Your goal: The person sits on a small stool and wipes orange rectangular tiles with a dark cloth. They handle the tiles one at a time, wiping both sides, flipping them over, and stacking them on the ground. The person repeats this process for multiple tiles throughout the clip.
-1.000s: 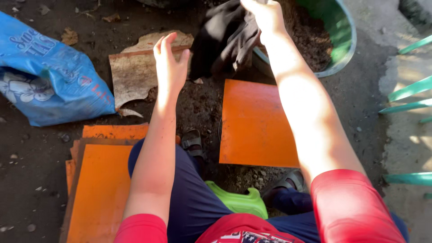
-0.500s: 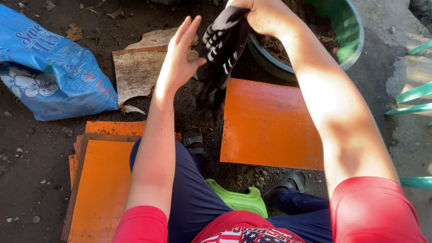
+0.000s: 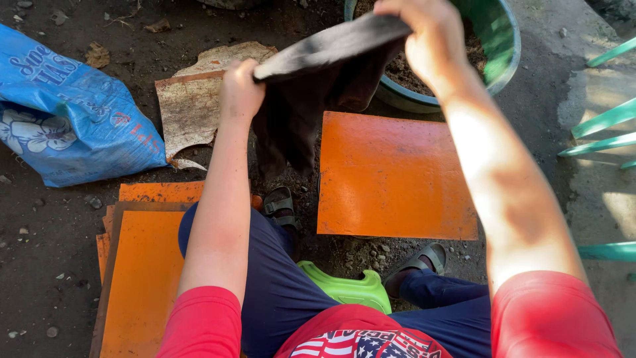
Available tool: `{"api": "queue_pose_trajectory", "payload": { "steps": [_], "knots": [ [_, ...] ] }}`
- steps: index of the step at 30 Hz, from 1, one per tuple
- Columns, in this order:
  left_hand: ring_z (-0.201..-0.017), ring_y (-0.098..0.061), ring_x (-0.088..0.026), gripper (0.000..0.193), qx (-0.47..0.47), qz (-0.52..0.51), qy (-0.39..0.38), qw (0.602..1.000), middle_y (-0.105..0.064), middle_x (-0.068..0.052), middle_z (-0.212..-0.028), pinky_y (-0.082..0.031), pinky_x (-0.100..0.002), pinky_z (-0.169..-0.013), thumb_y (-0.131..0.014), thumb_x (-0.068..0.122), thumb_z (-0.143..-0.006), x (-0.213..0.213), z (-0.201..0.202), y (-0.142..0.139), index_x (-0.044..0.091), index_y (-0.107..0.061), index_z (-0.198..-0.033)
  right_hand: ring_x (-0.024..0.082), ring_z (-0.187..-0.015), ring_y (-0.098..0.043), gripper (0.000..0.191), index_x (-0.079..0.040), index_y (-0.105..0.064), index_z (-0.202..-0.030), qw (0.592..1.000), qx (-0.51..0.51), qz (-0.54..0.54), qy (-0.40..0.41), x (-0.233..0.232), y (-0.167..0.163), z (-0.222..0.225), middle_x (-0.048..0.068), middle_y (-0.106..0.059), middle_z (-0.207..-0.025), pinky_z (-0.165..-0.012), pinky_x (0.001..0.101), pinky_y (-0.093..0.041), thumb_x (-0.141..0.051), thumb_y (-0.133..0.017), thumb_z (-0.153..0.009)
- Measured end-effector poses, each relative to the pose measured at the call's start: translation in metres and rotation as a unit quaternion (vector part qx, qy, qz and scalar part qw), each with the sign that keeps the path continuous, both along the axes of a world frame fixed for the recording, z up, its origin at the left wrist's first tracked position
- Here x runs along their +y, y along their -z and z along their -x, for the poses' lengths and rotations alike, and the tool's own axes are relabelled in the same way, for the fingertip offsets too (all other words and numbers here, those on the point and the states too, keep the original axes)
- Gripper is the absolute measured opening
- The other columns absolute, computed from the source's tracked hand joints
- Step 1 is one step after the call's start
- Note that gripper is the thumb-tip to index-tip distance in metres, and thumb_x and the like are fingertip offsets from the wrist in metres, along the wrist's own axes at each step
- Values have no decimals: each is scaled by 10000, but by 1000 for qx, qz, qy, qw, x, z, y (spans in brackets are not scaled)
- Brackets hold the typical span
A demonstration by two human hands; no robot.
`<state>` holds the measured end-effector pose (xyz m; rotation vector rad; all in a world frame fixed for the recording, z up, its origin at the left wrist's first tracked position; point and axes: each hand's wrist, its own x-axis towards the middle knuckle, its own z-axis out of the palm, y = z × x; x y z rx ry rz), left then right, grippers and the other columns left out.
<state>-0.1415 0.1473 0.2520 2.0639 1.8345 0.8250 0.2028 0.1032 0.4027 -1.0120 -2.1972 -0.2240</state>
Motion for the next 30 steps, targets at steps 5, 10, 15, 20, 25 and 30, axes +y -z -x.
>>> {"api": "queue_pose_trajectory", "payload": {
  "steps": [5,10,15,20,25,30],
  "knots": [
    [-1151,-683,-273,381,-568,114,-17,815,-698,-140,-1281,-533,-491,-1018,-504,301,-1018,18,2,-16,154,-644,-1341,270,-1316,-545,608,-150,-521,-1452,860,-44,504,57,-54,75,40,122,-576,-1431,-1129,384,-371,-56,-706,-881],
    [-1327,-452,-169,476,-605,210,79,764,-469,-20,-1493,-361,-510,-1096,-363,490,-1075,0,-4,-28,291,-505,-1484,311,-1502,-308,900,-224,-359,-1583,864,-96,494,16,-42,138,61,93,-248,-1691,-1182,438,-304,-223,-845,-826],
    [-855,-458,-236,518,-550,209,215,780,-533,-185,-1049,-510,-435,-1010,-506,376,-1221,-13,-15,-49,-33,-610,-1521,374,-1555,-163,1290,-118,-55,-1620,911,151,383,-20,-5,189,70,209,-144,-1667,-1258,452,-216,-256,-958,-709],
    [-862,-564,-137,508,-709,39,300,638,-641,-101,-1103,-524,-403,-911,-607,266,-1062,-22,-24,-57,42,-518,-1510,477,-1481,-78,1369,-37,-12,-1555,924,233,303,-4,7,225,125,306,-104,-1582,-1207,538,-153,-231,-1007,-636],
    [-1077,-435,-263,603,-749,45,150,643,-448,-149,-1291,-444,-525,-983,-592,311,-1032,-18,7,-23,94,-383,-1554,359,-1299,-457,692,-39,-334,-1486,568,705,424,24,5,217,142,229,-449,-1437,-1075,464,-431,-189,-660,-895],
    [-1292,-305,-388,713,-673,178,-169,697,-254,-198,-1479,-364,-647,-1054,-577,357,-1001,-20,30,8,146,-247,-1598,294,-1168,-601,384,36,-486,-1346,395,839,374,11,24,174,73,185,-602,-1281,-1022,443,-538,-209,-433,-1054]
  ]
}}
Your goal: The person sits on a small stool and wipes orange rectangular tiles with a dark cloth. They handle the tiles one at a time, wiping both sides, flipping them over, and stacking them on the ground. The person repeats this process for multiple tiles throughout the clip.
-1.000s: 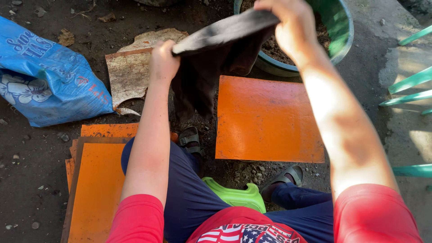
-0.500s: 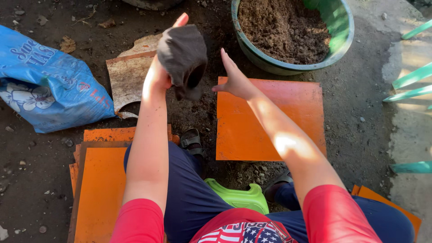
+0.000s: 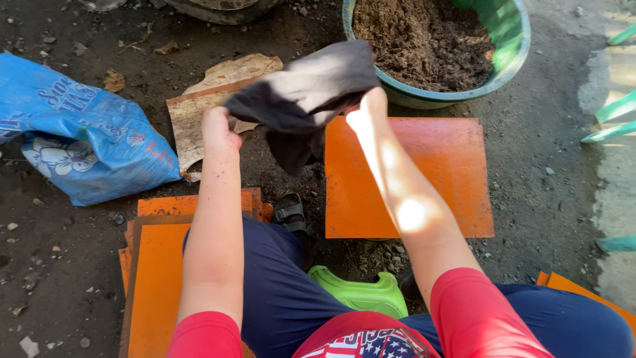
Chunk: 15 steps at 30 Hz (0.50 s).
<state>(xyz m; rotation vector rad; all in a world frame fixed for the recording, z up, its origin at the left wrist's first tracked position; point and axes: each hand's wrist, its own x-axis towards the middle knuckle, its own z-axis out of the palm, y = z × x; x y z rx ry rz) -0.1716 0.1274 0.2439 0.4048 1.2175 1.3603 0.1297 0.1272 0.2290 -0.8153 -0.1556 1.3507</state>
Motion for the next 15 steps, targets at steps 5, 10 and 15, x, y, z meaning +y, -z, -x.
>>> {"api": "queue_pose_trajectory", "payload": {
  "steps": [5,10,15],
  "knots": [
    [-1507,-176,-514,834,-104,97,162,976,-61,-246,-1667,-284,-769,-1126,-563,402,-971,-29,-62,-12,197,-112,-1642,311,-1242,-607,448,40,-493,-1381,997,52,-61,-20,-3,-16,-42,208,-609,-1349,-1068,453,-506,-185,-305,-1043],
    [-1401,-375,-503,1085,-306,-56,293,904,-306,-235,-1577,-331,-768,-1037,-451,794,-767,-44,-116,-25,118,-189,-1575,328,-1329,-563,493,-15,-525,-1434,921,-300,104,-226,-21,2,-18,160,-621,-1473,-1120,343,-508,-269,-363,-1043],
    [-1350,-525,-380,764,-276,-61,220,934,-519,-210,-1479,-457,-543,-1115,-659,464,-909,-32,-131,6,41,-425,-1501,328,-1347,-550,509,37,-402,-1508,997,-7,-53,-64,-58,15,-10,263,-503,-1500,-1116,431,-501,-186,-424,-1050]
  ]
}}
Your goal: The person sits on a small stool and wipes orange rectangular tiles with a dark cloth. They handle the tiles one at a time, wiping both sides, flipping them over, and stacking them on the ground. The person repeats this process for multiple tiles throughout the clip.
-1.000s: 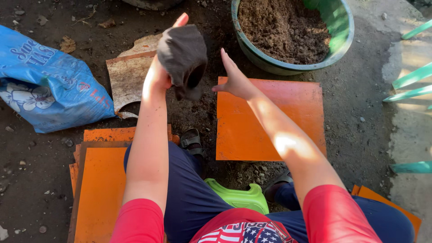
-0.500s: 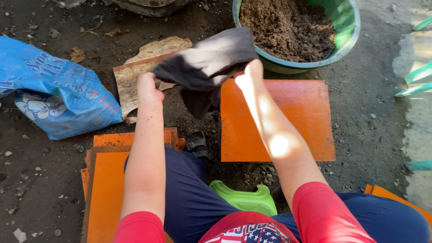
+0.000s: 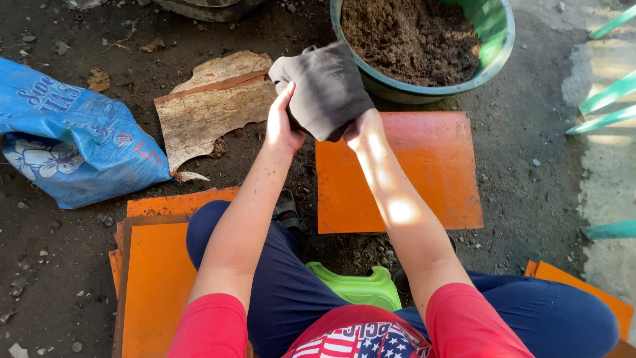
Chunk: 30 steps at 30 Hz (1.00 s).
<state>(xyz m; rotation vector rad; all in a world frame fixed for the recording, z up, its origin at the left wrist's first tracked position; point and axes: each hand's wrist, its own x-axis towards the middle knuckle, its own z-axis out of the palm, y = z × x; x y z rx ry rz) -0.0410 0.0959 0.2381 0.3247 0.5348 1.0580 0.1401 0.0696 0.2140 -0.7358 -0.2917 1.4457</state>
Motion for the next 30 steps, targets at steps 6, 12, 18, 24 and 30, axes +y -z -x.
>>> {"api": "queue_pose_trajectory", "payload": {
  "steps": [6,12,18,24,30],
  "knots": [
    [-1043,-682,-240,466,242,-91,-165,952,-730,-150,-1167,-544,-376,-952,-714,359,-935,22,-4,18,-6,-680,-1222,329,-1421,-434,928,-148,-207,-1609,970,-234,60,-42,-83,11,-37,197,-348,-1594,-1087,484,-444,-231,-712,-834],
    [-888,-671,-174,456,280,-161,116,939,-741,-106,-1023,-550,-325,-813,-679,414,-977,-40,-59,19,-19,-731,-1109,298,-1464,-446,1045,-59,-277,-1598,982,-149,-87,-71,-127,59,-34,159,-426,-1589,-1203,433,-400,-332,-908,-811],
    [-1140,-653,-219,529,50,-41,291,954,-664,-109,-1271,-538,-367,-1004,-589,495,-1003,-68,-58,43,69,-631,-1313,246,-1266,-603,844,-37,-491,-1443,989,-21,-92,-117,-140,93,-17,82,-613,-1362,-1072,420,-510,-256,-914,-747],
    [-1366,-577,-298,741,282,-177,176,926,-623,-172,-1470,-449,-405,-1131,-441,621,-1037,-72,-55,99,27,-560,-1464,243,-1050,-675,520,9,-603,-1301,995,-20,-50,-88,-153,75,-29,126,-688,-1183,-917,394,-561,-170,-799,-854],
    [-1329,-584,-287,688,665,-273,142,680,-535,-186,-1490,-476,-422,-1103,-483,586,-1036,-91,-32,101,155,-438,-1570,170,-876,-694,277,-12,-683,-1082,965,-247,16,83,-161,43,-52,65,-742,-981,-808,316,-570,-153,-786,-867]
  ]
}}
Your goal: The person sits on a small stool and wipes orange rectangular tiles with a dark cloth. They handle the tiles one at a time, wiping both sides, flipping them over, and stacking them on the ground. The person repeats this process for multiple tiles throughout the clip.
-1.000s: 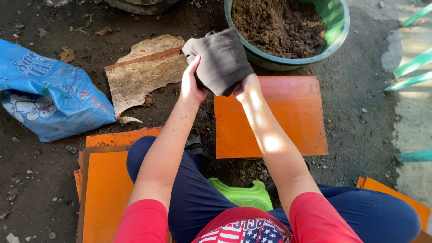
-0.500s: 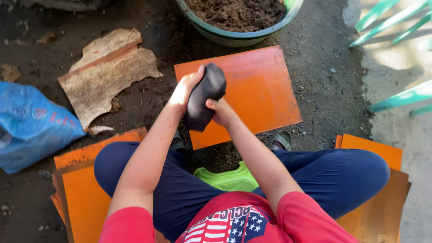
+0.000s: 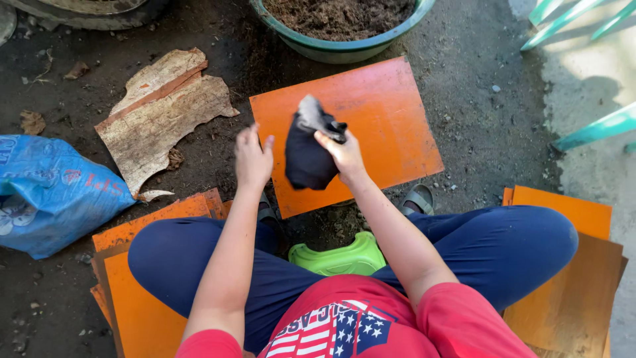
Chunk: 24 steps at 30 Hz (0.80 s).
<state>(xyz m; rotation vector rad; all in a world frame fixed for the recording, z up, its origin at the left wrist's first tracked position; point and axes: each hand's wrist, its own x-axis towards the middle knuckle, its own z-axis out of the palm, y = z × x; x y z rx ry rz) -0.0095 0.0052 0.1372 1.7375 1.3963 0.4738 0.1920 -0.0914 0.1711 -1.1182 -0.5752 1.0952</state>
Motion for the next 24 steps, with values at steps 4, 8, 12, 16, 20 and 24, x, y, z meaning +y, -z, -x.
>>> {"api": "queue_pose_trajectory", "payload": {
  "steps": [4,8,12,16,20,24],
  "knots": [
    [-1235,-456,-265,777,-294,355,-58,886,-410,15,-1439,-502,-520,-932,-523,565,-926,-45,-13,-6,336,-245,-1615,114,-810,-622,284,-10,-658,-921,963,-253,-40,84,-3,-9,14,49,-697,-883,-730,278,-523,-231,-834,-899],
    [-1249,-600,-229,669,-605,222,-109,757,-585,-78,-1373,-518,-389,-1040,-693,404,-924,-73,-23,0,138,-443,-1484,115,-787,-596,297,-13,-683,-890,942,-331,-56,1,-4,-4,52,49,-638,-811,-717,304,-496,-275,-818,-920],
    [-1188,-609,-241,459,-603,93,-136,781,-604,-102,-1285,-499,-388,-1059,-694,148,-950,-67,-6,4,52,-521,-1364,127,-973,-603,489,-29,-567,-1223,985,-153,-42,-72,-2,7,72,67,-644,-1026,-877,312,-500,-272,-821,-882],
    [-1201,-589,-266,411,-584,77,-63,806,-589,-123,-1275,-467,-411,-1090,-670,58,-947,-58,-1,9,40,-546,-1338,164,-1310,-515,897,-29,-336,-1511,980,-129,-114,-96,-11,15,65,71,-531,-1402,-1112,327,-405,-173,-854,-792],
    [-1405,-393,-279,592,-316,-13,-69,946,-428,-130,-1489,-287,-388,-1174,-620,125,-947,-43,2,36,90,-407,-1499,289,-1337,-592,652,-99,-554,-1443,948,-314,-57,-23,-27,17,51,127,-591,-1442,-1135,392,-484,-63,-794,-838],
    [-1408,-457,-251,517,-336,34,-269,902,-474,-112,-1481,-348,-392,-1167,-590,251,-1052,-27,20,82,19,-417,-1479,393,-1250,-601,652,-227,-694,-1318,800,-594,-78,-21,-41,19,51,197,-506,-1520,-1041,468,-493,-24,-746,-701]
  ]
}}
